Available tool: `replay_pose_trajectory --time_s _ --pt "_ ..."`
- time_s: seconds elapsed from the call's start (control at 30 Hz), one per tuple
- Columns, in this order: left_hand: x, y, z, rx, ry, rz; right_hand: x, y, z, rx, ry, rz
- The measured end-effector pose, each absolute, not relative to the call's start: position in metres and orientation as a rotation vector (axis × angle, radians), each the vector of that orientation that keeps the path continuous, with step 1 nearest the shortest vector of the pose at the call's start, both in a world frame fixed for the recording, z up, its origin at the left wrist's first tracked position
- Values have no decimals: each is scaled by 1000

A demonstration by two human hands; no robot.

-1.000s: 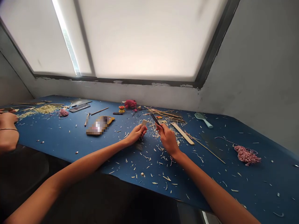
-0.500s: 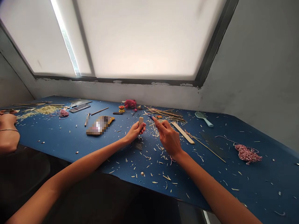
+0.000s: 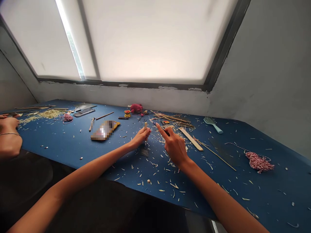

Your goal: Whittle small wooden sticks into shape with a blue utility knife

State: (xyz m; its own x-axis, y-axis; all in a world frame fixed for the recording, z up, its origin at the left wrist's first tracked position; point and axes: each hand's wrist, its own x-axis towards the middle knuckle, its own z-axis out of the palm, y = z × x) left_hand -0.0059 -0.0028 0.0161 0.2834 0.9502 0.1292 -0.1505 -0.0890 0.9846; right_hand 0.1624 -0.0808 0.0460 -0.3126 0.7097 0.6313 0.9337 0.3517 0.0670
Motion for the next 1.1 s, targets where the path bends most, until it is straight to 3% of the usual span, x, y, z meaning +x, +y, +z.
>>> replay_pose_trajectory --time_s 0.23,1.1 --pt "-6 -1 10 1529 677 1036 161 -81 45 -1373 -2187 -629" --pt "-4 -2 10 1484 632 985 161 -80 38 -1316 -2203 -531"
